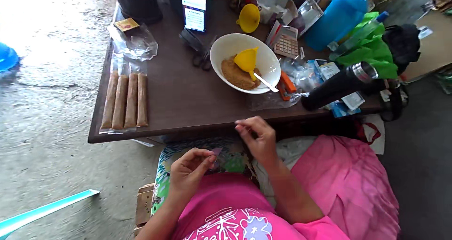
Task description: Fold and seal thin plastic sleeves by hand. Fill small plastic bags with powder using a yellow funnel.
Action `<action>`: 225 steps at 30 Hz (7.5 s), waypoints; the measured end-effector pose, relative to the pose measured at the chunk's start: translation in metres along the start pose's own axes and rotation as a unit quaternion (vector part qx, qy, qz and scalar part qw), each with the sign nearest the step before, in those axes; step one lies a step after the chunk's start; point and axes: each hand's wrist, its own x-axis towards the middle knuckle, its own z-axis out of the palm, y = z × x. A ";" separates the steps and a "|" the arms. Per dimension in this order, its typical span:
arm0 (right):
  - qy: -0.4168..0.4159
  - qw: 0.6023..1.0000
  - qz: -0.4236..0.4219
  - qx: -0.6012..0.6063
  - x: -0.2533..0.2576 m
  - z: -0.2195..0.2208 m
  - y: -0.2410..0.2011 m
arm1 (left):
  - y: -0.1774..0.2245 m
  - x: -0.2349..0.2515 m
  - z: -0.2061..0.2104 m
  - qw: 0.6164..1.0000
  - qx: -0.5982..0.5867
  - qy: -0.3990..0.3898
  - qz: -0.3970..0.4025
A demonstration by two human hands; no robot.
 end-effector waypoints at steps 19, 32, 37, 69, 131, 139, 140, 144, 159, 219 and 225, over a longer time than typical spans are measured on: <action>0.055 0.957 0.107 -0.262 0.027 -0.035 0.114 | -0.004 -0.006 0.006 0.999 -0.017 0.006 -0.030; 0.102 0.957 0.091 -0.255 0.039 -0.047 0.118 | 0.000 -0.006 0.003 0.999 -0.017 0.035 -0.022; 0.109 0.956 0.057 -0.267 0.013 -0.048 0.085 | 0.005 -0.003 -0.002 0.998 0.001 0.061 -0.015; -0.115 0.953 0.018 0.280 -0.022 0.032 -0.039 | 0.005 -0.014 -0.005 0.999 -0.017 0.031 0.010; -0.174 0.957 0.083 0.216 -0.022 0.008 -0.034 | 0.004 -0.015 -0.001 1.000 -0.001 0.013 0.008; -0.130 0.971 0.041 0.195 -0.025 0.019 -0.041 | 0.002 -0.020 -0.003 1.000 0.000 0.005 0.026; -0.123 0.972 0.043 0.198 -0.026 0.020 -0.041 | 0.002 -0.020 -0.003 1.000 -0.001 0.001 0.027; -0.119 0.976 0.024 0.179 -0.030 0.022 -0.039 | 0.002 -0.022 0.000 1.000 -0.004 -0.010 0.017; -0.113 0.970 0.053 0.209 -0.030 0.019 -0.035 | 0.004 -0.023 0.006 1.000 -0.013 -0.023 0.008; -0.170 0.975 -0.145 0.014 0.014 0.000 -0.033 | 0.002 0.029 0.001 0.993 0.033 -0.066 0.087; -0.183 0.971 -0.155 -0.001 0.024 -0.008 -0.029 | 0.001 0.043 0.002 0.984 0.072 -0.116 0.112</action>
